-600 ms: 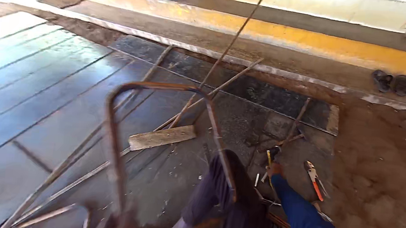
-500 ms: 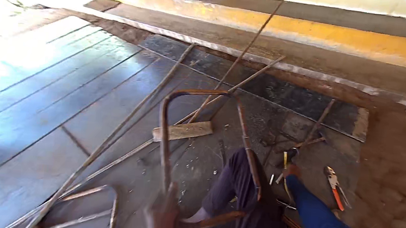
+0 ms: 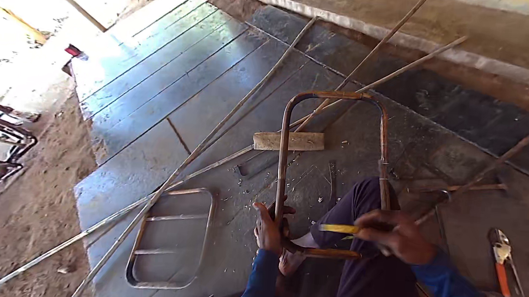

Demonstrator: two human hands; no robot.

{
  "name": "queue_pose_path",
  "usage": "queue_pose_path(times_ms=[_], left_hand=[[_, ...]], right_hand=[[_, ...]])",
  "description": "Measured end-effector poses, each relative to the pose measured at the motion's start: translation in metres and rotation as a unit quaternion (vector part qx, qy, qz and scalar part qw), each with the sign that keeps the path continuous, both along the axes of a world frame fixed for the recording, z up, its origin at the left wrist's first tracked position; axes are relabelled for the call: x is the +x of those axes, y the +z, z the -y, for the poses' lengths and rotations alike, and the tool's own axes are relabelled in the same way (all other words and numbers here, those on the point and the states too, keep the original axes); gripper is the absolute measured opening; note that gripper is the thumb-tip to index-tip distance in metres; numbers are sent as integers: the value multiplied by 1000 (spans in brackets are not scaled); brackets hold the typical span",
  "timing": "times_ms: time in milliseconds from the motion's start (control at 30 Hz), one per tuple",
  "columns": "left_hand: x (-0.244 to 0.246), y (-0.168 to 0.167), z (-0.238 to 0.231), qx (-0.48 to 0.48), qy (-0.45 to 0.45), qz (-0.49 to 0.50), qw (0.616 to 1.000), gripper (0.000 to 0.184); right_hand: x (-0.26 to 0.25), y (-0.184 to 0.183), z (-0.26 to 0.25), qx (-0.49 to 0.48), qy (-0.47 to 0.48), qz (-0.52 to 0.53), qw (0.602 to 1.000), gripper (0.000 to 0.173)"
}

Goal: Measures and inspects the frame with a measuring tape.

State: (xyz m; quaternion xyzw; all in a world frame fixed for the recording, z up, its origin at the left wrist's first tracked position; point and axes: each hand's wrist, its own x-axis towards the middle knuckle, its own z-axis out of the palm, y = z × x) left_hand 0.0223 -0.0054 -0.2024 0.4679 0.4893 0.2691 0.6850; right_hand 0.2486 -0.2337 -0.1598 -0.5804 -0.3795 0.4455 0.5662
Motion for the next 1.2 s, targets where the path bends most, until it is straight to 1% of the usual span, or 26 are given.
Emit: queue_pose_path(times_ms=[33, 67, 133, 233, 300, 400, 433, 467, 567, 700, 833, 967, 1067, 1200], left_hand=[[1, 0, 0, -2, -3, 8, 1000, 105], [2, 2, 1, -4, -2, 11, 1000, 106], [2, 6, 4, 1, 1, 10, 1000, 107], [-3, 8, 5, 6, 7, -2, 1000, 104], [-7, 4, 6, 4, 12, 19, 1000, 93], [-12, -6, 7, 36, -1, 77, 996, 58], [-13, -8, 7, 47, -11, 93, 995, 51], [-13, -9, 7, 56, -22, 103, 993, 49], [-13, -9, 4, 73, -51, 115, 989, 60], [-13, -8, 2, 80, -61, 105, 989, 66], [-12, -6, 3, 84, -58, 94, 990, 64], [-10, 0, 5, 90, -43, 82, 992, 58], [-10, 0, 6, 97, -38, 76, 992, 59], [-8, 1, 8, 93, -31, 70, 993, 64]], right_hand=[[-13, 1, -16, -6, 52, -11, 999, 21], [-25, -3, -30, -12, 82, -20, 996, 22], [-41, -14, -54, -19, 103, -37, 994, 22], [-55, -24, -73, -33, 102, -51, 993, 22], [-59, -27, -79, -50, 100, -52, 992, 23], [-59, -28, -84, -65, 97, -43, 992, 23], [-59, -29, -85, -66, 98, -41, 992, 24], [-59, -30, -87, -67, 98, -43, 992, 24], [-58, -30, -89, -70, 96, -46, 992, 24], [-56, -32, -90, -67, 90, -52, 992, 24], [-56, -36, -91, -67, 95, -38, 993, 24], [-52, -34, -86, -67, 93, 22, 993, 24], [-32, -35, -66, -57, 57, 79, 994, 21], [-7, -36, -43, -69, 6, 89, 994, 18]])
